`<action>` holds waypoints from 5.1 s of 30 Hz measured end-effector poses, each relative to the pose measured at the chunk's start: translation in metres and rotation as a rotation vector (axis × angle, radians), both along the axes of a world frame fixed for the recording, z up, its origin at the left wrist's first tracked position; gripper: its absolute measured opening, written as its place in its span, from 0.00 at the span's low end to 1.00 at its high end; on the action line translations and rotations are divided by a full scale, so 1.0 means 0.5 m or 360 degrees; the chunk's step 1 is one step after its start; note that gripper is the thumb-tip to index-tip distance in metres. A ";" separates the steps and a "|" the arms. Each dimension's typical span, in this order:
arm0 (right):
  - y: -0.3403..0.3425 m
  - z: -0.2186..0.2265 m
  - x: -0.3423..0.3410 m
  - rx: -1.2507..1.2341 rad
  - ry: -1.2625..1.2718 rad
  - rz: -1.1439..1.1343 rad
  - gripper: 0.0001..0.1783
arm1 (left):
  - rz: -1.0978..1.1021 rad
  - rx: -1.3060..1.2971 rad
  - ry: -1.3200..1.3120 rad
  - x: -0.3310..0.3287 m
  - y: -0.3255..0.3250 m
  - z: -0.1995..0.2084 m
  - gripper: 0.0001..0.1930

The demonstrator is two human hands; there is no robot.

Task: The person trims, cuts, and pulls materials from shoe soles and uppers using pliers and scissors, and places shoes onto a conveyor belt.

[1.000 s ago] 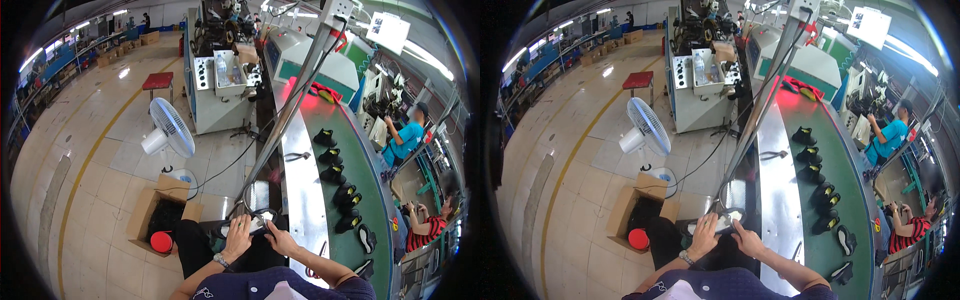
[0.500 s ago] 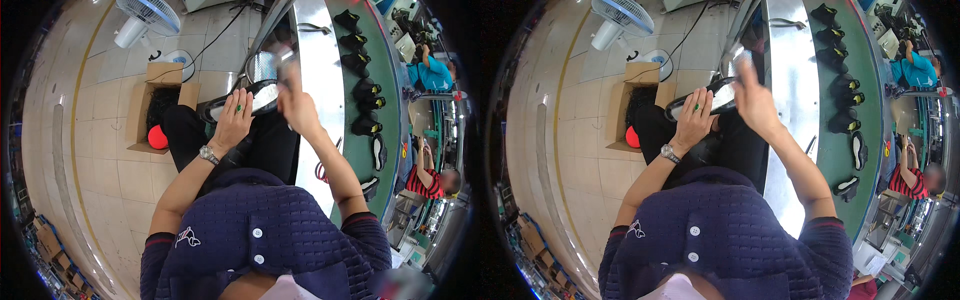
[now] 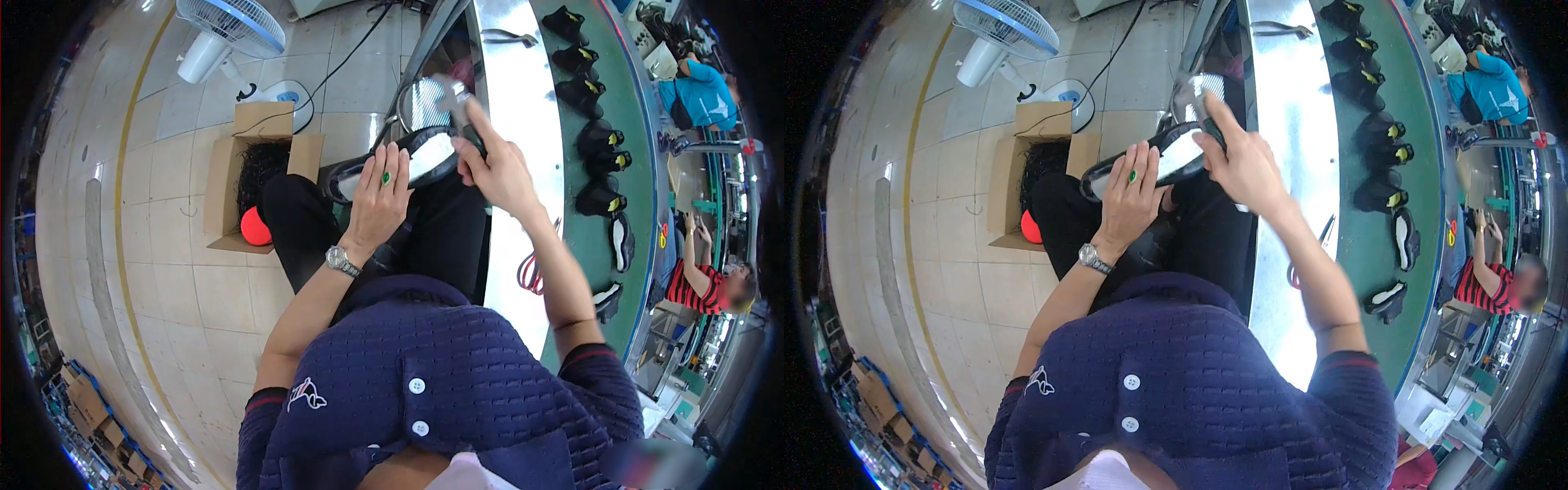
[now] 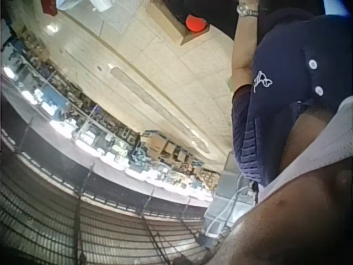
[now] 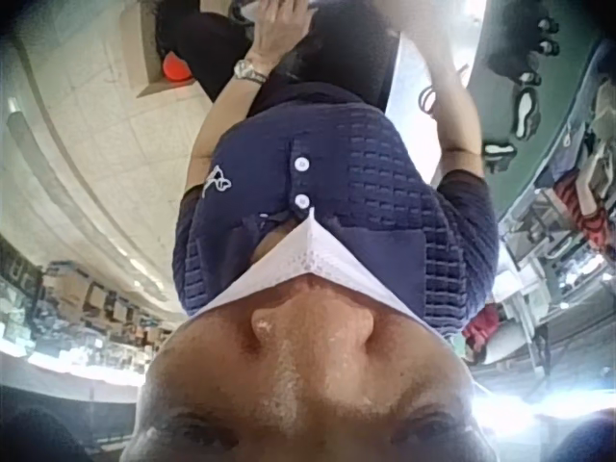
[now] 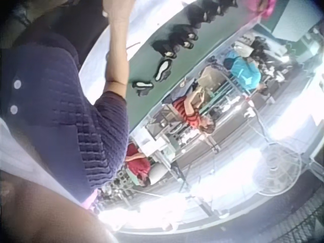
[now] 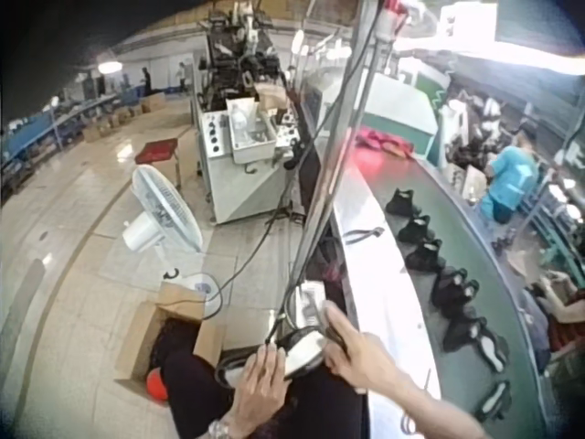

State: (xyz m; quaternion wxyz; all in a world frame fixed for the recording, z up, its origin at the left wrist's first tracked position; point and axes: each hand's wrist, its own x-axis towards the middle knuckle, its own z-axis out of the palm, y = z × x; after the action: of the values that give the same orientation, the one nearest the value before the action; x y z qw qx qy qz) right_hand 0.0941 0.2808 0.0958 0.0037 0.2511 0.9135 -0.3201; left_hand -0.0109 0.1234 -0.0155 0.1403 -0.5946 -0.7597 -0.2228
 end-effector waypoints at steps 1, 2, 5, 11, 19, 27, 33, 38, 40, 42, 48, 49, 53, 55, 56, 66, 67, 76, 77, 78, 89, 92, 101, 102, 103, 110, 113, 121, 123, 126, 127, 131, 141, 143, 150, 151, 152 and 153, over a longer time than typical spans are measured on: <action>-0.018 -0.002 -0.002 -0.0190 0.0177 -0.0328 0.30 | 0.0008 0.0001 0.0011 0.004 0.010 0.006 0.29; -0.022 -0.007 0.002 -0.0370 0.0365 -0.0655 0.29 | 0.0014 0.0010 0.0026 0.009 0.021 0.015 0.26; 0.013 -0.052 0.020 -0.0001 -0.0221 -0.0113 0.29 | -0.0045 0.0057 -0.0033 0.008 0.021 0.009 0.29; -0.059 -0.072 0.025 0.0148 0.0241 -0.0194 0.31 | -0.0048 -0.0002 -0.0125 0.024 -0.018 -0.017 0.28; -0.068 -0.058 0.009 0.0328 0.0555 -0.0118 0.34 | -0.0033 0.0145 -0.0355 0.023 0.000 -0.030 0.27; -0.034 -0.043 0.000 0.0411 -0.0288 0.0172 0.34 | 0.0159 -0.0149 -0.0316 -0.011 -0.014 0.033 0.35; -0.098 -0.026 -0.008 0.0454 0.0141 -0.0025 0.36 | -0.0009 -0.0079 0.0165 0.000 -0.032 0.003 0.24; -0.097 -0.021 -0.016 0.0601 -0.0215 0.0308 0.38 | 0.0012 -0.0035 0.0128 -0.008 -0.043 -0.009 0.23; -0.110 -0.002 -0.028 0.0547 -0.0114 0.0213 0.39 | 0.0010 -0.0021 0.0164 -0.007 -0.039 -0.003 0.22; -0.130 -0.035 -0.020 0.0492 0.0391 -0.0158 0.38 | 0.0011 -0.0014 0.0165 0.002 -0.039 -0.007 0.22; -0.137 -0.011 -0.019 0.0537 -0.0116 0.0164 0.40 | 0.0050 0.0018 -0.0767 -0.014 -0.055 0.056 0.31; -0.145 0.000 -0.022 0.0449 0.0039 0.0005 0.41 | 0.0121 -0.0128 -0.0557 -0.023 -0.065 0.059 0.31; -0.121 -0.075 -0.032 0.0598 -0.0326 0.0143 0.38 | 0.0179 -0.0252 -0.0208 -0.031 -0.064 0.025 0.35; -0.118 -0.030 -0.059 0.0465 -0.0203 0.0186 0.38 | 0.0171 -0.0270 -0.0179 -0.044 -0.070 0.018 0.33; -0.123 -0.008 -0.072 0.0337 -0.0085 0.0222 0.37 | 0.0177 -0.0282 -0.0173 -0.052 -0.078 0.022 0.33; -0.114 -0.031 -0.035 0.0330 0.0022 0.0135 0.35 | -0.0049 -0.0029 -0.0335 -0.036 -0.130 0.004 0.33; -0.090 -0.033 -0.033 0.0384 0.0086 0.0145 0.35 | -0.0112 -0.0091 -0.0344 -0.033 -0.131 0.014 0.32; -0.146 -0.009 0.052 -0.0659 -0.0390 0.0086 0.30 | 0.0369 0.0315 -0.1473 0.022 -0.234 0.062 0.33; -0.162 -0.005 0.049 -0.0760 -0.0419 0.0146 0.31 | 0.0396 0.0173 -0.1561 0.021 -0.252 0.038 0.30; -0.178 0.000 0.042 -0.0863 -0.0448 0.0214 0.32 | 0.0430 0.0031 -0.1645 0.010 -0.270 0.021 0.27; -0.207 0.015 -0.047 -0.0308 -0.0835 0.1035 0.34 | 0.0524 0.0001 -0.0951 0.017 -0.300 0.013 0.12; -0.211 0.013 -0.071 -0.0223 -0.0743 0.1218 0.34 | 0.0347 -0.0121 -0.0982 0.020 -0.300 0.017 0.11; -0.201 -0.006 -0.030 -0.0240 -0.0650 0.1082 0.37 | -0.0205 0.0574 -0.4089 -0.014 -0.278 -0.015 0.30; -0.208 -0.011 -0.020 -0.0201 -0.0570 0.1090 0.36 | -0.0318 0.0868 -0.4268 -0.019 -0.266 -0.045 0.30; -0.212 -0.018 -0.015 -0.0187 -0.0584 0.1065 0.35 | -0.0105 0.0571 -0.4351 -0.034 -0.255 -0.087 0.31; -0.181 0.060 -0.064 0.0291 -0.0443 0.1357 0.40 | 0.0276 0.0318 -0.3580 -0.006 -0.225 -0.066 0.33; -0.178 0.085 -0.112 0.0323 0.0057 0.1211 0.36 | 0.0276 0.0345 -0.3384 -0.005 -0.199 0.031 0.29; -0.142 0.012 -0.138 0.0634 -0.0184 0.1334 0.35 | 0.0087 0.0414 -0.3514 -0.034 -0.208 -0.010 0.36; -0.158 -0.006 -0.121 0.0443 0.0199 0.1241 0.34 | 0.0081 0.0301 -0.3623 -0.035 -0.215 0.002 0.36; -0.171 -0.030 -0.104 0.0462 -0.0604 0.1192 0.33 | 0.0049 0.0253 -0.3605 -0.019 -0.229 -0.002 0.37; -0.184 0.004 -0.117 0.0575 -0.0609 0.1260 0.33 | 0.0038 0.0340 -0.3586 -0.008 -0.240 -0.010 0.39; -0.202 0.000 -0.081 0.0315 0.0055 0.1091 0.34 | 0.0114 0.0634 -0.4022 0.025 -0.263 -0.011 0.40; -0.226 -0.031 -0.065 0.0292 -0.0179 0.1147 0.32 | -0.0032 0.0710 -0.4041 0.039 -0.276 -0.016 0.36; -0.223 -0.029 -0.062 0.0460 -0.0389 0.1202 0.33 | 0.0108 0.0608 -0.3633 0.055 -0.271 -0.018 0.36; -0.242 -0.020 -0.043 0.0374 -0.0614 0.1140 0.34 | 0.0010 0.0545 -0.3141 0.067 -0.264 -0.037 0.40; -0.232 -0.019 -0.047 0.0341 -0.0654 0.1141 0.33 | -0.0031 0.0577 -0.3157 0.062 -0.259 -0.034 0.42; -0.226 -0.012 -0.049 0.0339 -0.0671 0.1120 0.33 | -0.0046 0.0554 -0.3228 0.058 -0.263 -0.038 0.43; -0.235 0.003 -0.056 0.0411 -0.0483 0.1211 0.33 | -0.0014 0.0550 -0.3297 0.056 -0.274 -0.035 0.45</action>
State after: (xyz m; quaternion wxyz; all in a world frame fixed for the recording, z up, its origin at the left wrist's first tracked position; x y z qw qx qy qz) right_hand 0.0660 0.1636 0.0972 0.2243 -0.0612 0.9627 -0.1384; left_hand 0.0172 -0.0137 -0.0332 -0.4961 -0.0879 -0.4640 -0.7286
